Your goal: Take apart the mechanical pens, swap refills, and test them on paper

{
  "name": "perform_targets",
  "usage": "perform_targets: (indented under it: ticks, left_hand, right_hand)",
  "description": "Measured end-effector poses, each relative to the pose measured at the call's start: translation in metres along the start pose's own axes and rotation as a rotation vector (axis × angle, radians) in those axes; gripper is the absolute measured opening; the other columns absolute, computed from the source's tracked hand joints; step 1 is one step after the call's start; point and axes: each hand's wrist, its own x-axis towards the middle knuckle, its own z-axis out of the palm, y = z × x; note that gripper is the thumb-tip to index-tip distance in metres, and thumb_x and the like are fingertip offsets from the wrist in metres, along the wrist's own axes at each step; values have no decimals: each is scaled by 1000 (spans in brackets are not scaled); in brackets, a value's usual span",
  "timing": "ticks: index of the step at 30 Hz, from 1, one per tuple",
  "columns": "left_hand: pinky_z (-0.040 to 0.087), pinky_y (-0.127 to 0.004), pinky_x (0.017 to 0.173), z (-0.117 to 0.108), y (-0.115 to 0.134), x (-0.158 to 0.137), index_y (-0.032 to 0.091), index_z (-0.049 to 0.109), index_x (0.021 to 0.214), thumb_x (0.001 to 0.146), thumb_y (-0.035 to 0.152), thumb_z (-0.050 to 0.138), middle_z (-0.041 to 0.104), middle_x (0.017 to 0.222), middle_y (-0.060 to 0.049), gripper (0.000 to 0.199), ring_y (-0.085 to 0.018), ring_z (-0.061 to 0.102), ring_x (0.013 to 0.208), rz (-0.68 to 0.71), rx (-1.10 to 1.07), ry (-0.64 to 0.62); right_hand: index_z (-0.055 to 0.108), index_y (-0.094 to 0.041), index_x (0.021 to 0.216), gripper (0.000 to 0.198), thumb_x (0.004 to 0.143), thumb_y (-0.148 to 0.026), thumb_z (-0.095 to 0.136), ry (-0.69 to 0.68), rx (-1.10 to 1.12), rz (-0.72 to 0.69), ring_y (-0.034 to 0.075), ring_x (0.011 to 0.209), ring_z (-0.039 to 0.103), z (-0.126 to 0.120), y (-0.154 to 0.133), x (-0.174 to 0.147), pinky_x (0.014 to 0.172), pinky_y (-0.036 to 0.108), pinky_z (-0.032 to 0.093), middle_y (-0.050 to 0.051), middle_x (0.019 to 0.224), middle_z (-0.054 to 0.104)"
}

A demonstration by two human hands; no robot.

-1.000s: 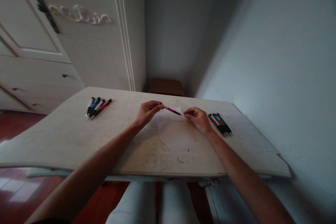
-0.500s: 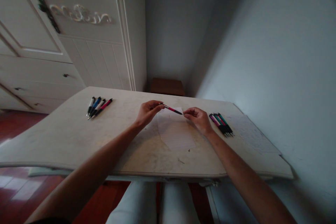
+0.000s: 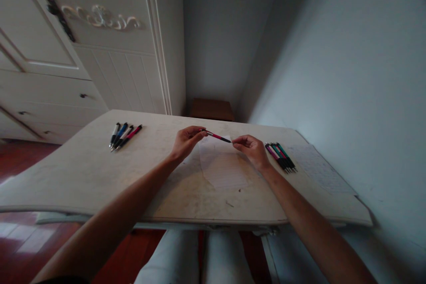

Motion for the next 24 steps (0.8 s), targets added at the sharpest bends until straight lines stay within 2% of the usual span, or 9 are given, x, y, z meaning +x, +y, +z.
perform_targets:
  ticks: [8, 14, 20, 24]
  left_hand:
    - [47, -27, 59, 2, 7, -2, 12, 73, 95, 72, 43, 75, 75, 84, -11, 39, -16, 64, 68, -32, 6, -13]
    - [41, -24, 55, 2, 9, -2, 11, 72, 94, 70, 37, 76, 75, 81, -9, 35, -13, 59, 63, -98, -47, -30]
    - [49, -27, 67, 3, 3, -4, 13, 70, 88, 62, 31, 83, 74, 81, -7, 34, -15, 65, 71, -158, -128, -127]
    - [52, -30, 71, 1, 0, -5, 12, 70, 85, 65, 31, 81, 74, 86, -9, 29, -17, 67, 75, -111, -64, -172]
  right_hand:
    - [71, -19, 81, 29, 62, -37, 84, 39, 74, 41, 20, 82, 70, 4, -3, -1, 83, 37, 54, 6, 88, 76]
    - [70, -20, 77, 29, 57, -31, 87, 108, 225, 77, 17, 76, 69, 5, -5, -1, 77, 32, 54, 4, 85, 77]
    - [70, -21, 77, 27, 57, -29, 87, 147, 258, 56, 17, 73, 67, 4, -7, 0, 71, 31, 54, 4, 84, 76]
    - [70, -20, 77, 25, 60, -30, 85, 122, 235, 53, 15, 68, 65, 4, -7, -1, 67, 30, 52, 3, 80, 75]
